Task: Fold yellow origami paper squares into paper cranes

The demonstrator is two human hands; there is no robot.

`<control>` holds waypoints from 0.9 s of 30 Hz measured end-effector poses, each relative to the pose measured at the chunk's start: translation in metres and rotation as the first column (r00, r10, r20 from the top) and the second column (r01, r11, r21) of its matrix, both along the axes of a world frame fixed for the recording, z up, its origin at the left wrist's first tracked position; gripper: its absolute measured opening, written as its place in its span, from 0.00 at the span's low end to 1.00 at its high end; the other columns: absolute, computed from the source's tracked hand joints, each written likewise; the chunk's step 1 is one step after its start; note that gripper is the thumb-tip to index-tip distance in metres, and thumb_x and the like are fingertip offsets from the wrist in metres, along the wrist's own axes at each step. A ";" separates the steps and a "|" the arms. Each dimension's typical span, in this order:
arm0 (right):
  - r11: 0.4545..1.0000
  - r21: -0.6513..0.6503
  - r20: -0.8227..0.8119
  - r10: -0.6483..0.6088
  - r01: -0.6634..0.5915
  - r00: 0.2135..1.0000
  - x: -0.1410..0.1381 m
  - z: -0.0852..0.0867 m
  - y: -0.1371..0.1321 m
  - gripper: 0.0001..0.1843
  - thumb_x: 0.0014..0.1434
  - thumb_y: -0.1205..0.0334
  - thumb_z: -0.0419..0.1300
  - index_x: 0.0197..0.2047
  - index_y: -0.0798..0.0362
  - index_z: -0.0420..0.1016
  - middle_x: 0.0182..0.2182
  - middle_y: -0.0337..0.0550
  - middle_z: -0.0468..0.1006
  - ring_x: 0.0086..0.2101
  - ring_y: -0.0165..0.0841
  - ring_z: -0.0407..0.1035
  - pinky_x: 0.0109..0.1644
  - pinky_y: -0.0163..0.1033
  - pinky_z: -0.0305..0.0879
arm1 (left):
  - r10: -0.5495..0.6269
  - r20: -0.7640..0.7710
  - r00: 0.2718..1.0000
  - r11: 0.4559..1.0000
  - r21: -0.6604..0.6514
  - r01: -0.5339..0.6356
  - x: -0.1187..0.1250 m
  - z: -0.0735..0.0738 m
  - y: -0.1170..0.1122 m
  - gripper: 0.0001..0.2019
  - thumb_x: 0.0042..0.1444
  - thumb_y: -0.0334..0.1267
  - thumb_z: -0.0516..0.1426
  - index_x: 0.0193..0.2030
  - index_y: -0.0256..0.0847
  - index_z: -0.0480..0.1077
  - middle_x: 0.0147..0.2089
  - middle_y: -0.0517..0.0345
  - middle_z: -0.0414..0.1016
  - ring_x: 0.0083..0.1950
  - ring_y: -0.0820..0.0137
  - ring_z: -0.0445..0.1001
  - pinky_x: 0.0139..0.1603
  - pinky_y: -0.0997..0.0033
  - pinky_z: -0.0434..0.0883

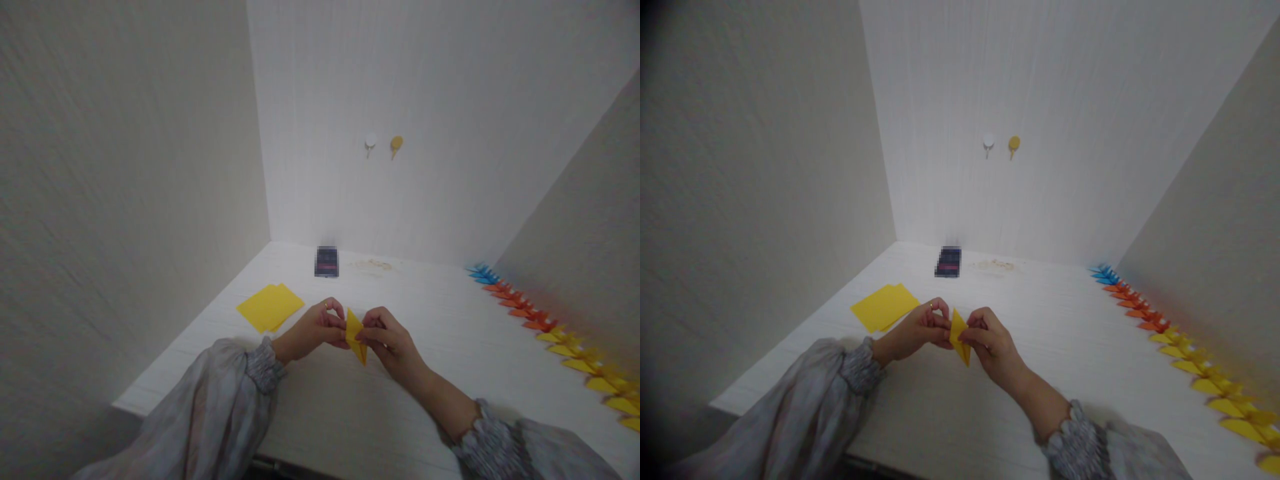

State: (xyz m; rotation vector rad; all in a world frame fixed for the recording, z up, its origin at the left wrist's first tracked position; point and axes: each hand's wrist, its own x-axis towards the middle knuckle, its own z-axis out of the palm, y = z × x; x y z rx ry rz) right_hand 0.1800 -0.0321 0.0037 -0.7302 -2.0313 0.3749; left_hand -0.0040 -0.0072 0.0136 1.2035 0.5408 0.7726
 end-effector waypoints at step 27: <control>0.841 -0.538 -0.310 -0.138 -0.054 0.940 -0.013 -0.008 0.007 0.09 0.49 0.58 0.58 0.30 0.53 0.64 0.21 0.35 0.64 0.22 0.26 0.61 0.25 0.32 0.60 | 0.139 -0.007 0.990 0.989 0.053 -0.139 0.007 -0.007 0.004 0.18 0.35 0.32 0.63 0.34 0.36 0.62 0.32 0.57 0.74 0.34 0.72 0.73 0.38 0.71 0.68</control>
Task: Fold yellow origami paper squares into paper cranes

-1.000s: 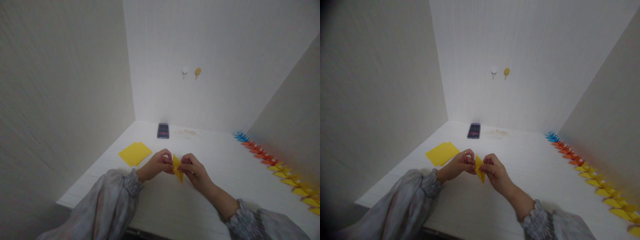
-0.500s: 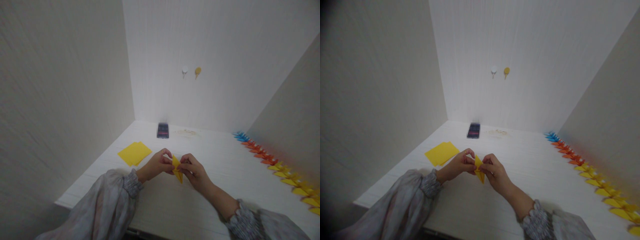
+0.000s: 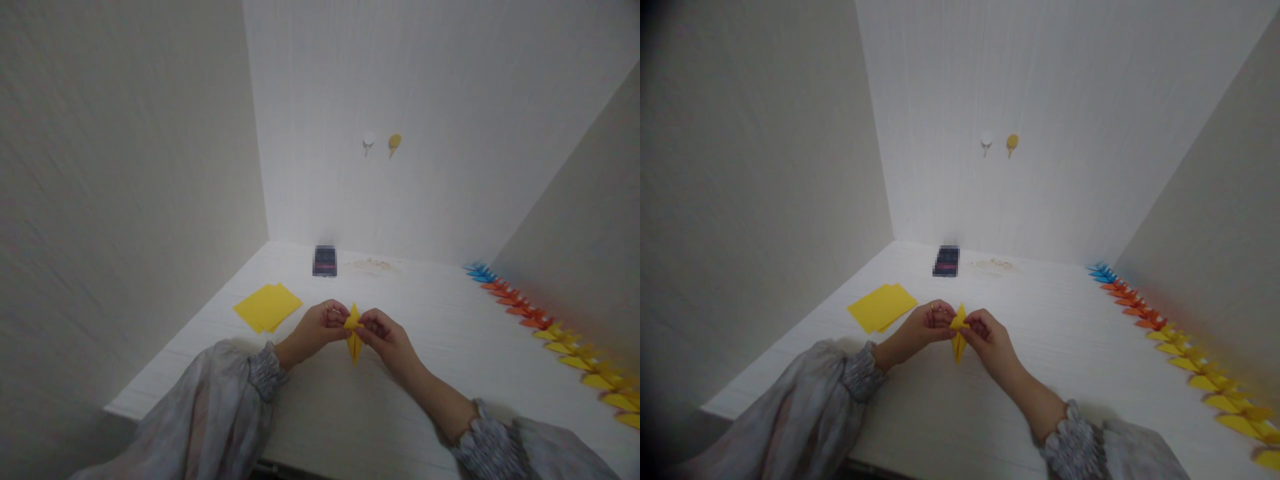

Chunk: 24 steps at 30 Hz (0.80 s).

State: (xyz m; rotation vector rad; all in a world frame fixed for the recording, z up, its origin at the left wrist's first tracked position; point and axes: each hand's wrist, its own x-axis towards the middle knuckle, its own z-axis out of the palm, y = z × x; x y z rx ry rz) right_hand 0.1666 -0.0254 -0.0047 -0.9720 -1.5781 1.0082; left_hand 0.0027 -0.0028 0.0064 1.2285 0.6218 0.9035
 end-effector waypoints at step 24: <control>0.964 -0.155 -0.123 0.196 -0.214 0.973 0.009 -0.001 0.001 0.12 0.47 0.61 0.61 0.37 0.52 0.71 0.26 0.38 0.71 0.26 0.26 0.65 0.30 0.34 0.62 | -0.013 -0.008 1.000 0.991 -0.132 0.012 -0.004 0.004 -0.004 0.07 0.42 0.30 0.57 0.30 0.32 0.72 0.32 0.52 0.75 0.34 0.68 0.73 0.40 0.65 0.70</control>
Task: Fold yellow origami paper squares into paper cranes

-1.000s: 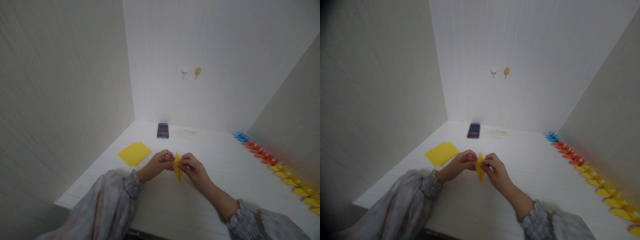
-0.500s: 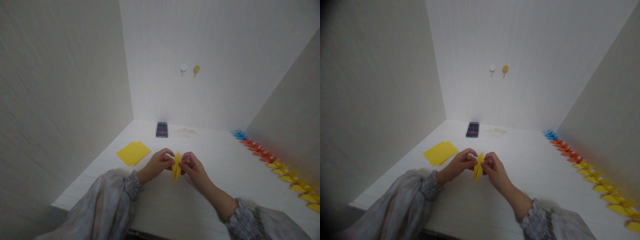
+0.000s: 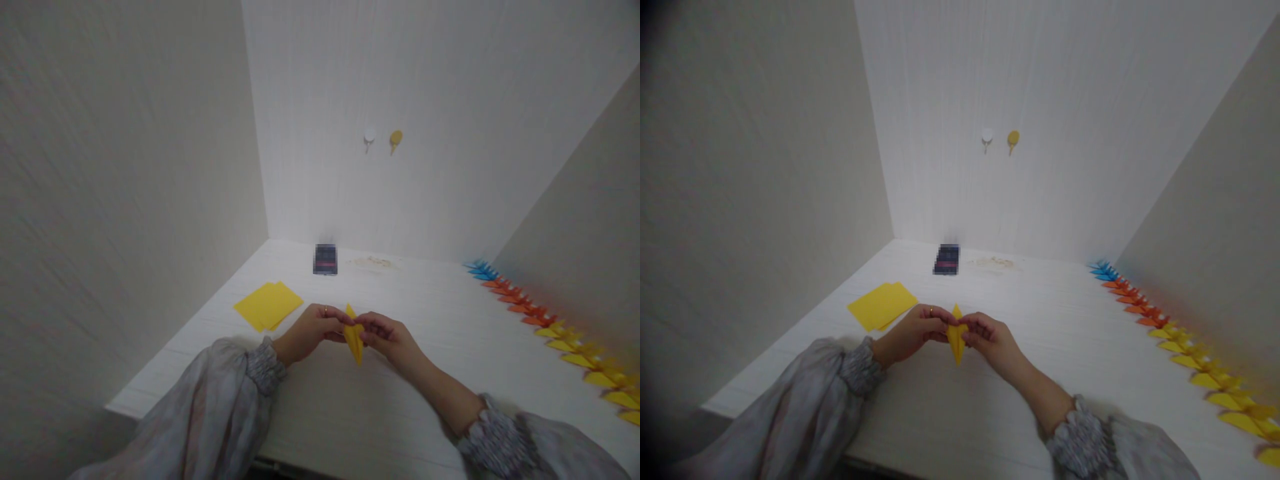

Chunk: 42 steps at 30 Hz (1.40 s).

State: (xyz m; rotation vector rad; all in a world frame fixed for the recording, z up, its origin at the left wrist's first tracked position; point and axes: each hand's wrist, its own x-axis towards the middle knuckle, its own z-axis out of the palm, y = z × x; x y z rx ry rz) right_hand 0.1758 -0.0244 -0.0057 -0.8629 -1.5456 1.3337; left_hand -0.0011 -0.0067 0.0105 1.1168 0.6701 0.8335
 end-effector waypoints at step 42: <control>0.785 0.567 0.674 -0.265 -0.251 0.690 0.012 0.008 -0.006 0.11 0.58 0.60 0.49 0.36 0.53 0.71 0.31 0.43 0.75 0.31 0.30 0.68 0.34 0.34 0.62 | 0.006 -0.182 0.983 0.999 -0.046 -0.015 0.000 -0.003 0.005 0.11 0.39 0.31 0.59 0.33 0.33 0.72 0.34 0.53 0.74 0.34 0.72 0.72 0.39 0.68 0.68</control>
